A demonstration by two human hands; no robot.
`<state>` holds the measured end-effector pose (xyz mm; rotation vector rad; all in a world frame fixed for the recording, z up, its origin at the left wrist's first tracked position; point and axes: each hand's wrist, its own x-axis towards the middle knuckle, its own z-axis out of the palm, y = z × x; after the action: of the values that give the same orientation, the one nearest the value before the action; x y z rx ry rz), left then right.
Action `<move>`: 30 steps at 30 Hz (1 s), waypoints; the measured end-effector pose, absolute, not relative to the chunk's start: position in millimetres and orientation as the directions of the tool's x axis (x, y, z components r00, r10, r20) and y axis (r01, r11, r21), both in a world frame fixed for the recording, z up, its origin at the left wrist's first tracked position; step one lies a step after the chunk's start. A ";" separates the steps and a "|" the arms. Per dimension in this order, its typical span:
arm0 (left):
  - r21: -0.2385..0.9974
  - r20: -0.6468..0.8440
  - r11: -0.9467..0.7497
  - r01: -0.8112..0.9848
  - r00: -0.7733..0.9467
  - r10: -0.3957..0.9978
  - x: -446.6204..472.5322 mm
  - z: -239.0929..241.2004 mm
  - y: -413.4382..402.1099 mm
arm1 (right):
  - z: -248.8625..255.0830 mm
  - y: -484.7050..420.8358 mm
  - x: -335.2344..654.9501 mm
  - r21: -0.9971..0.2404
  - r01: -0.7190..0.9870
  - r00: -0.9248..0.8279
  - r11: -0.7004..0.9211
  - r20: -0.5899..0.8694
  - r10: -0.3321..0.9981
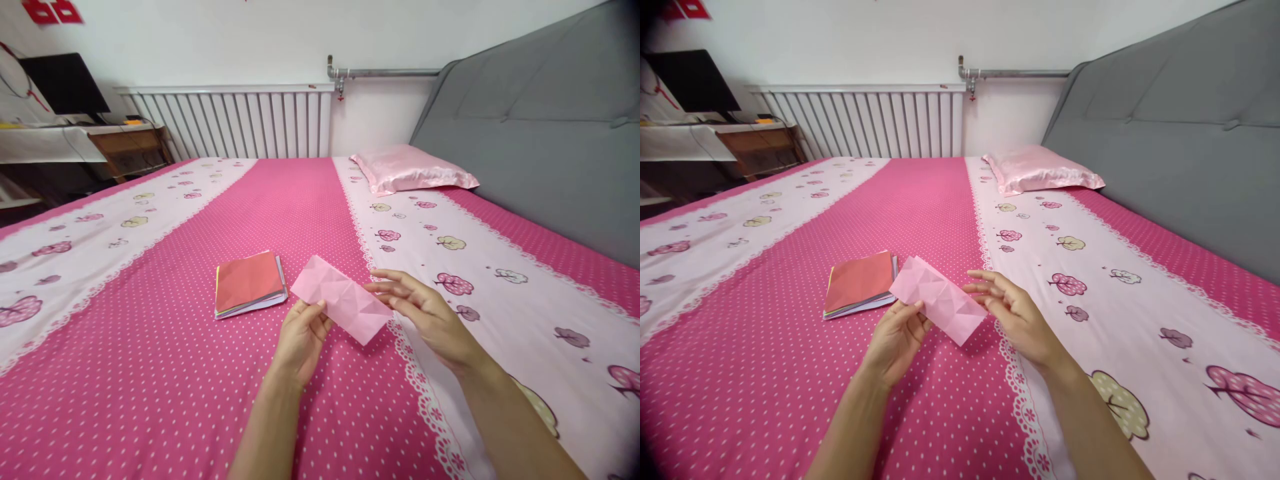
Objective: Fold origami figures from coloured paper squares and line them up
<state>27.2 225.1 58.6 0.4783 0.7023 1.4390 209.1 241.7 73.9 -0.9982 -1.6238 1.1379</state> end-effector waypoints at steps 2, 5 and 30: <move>0.670 -0.154 0.096 -0.736 -0.012 0.988 27.1 58.8 224.9 | 75.2 240.8 206.9 -0.989 0.058 -0.304 0.136 0.113 0.946; 0.648 -0.165 0.094 -0.756 -0.020 0.986 27.7 58.4 225.6 | 76.8 237.8 201.4 -0.992 0.056 -0.347 0.112 0.086 0.934; 0.634 -0.430 0.407 -0.657 0.138 0.892 21.2 62.9 219.9 | 75.2 242.4 228.3 -0.902 0.300 -0.400 0.309 0.175 0.900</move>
<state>21.2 219.9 62.9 0.3257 0.8678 1.1492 228.3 242.4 75.2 -1.0670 -1.8700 1.0771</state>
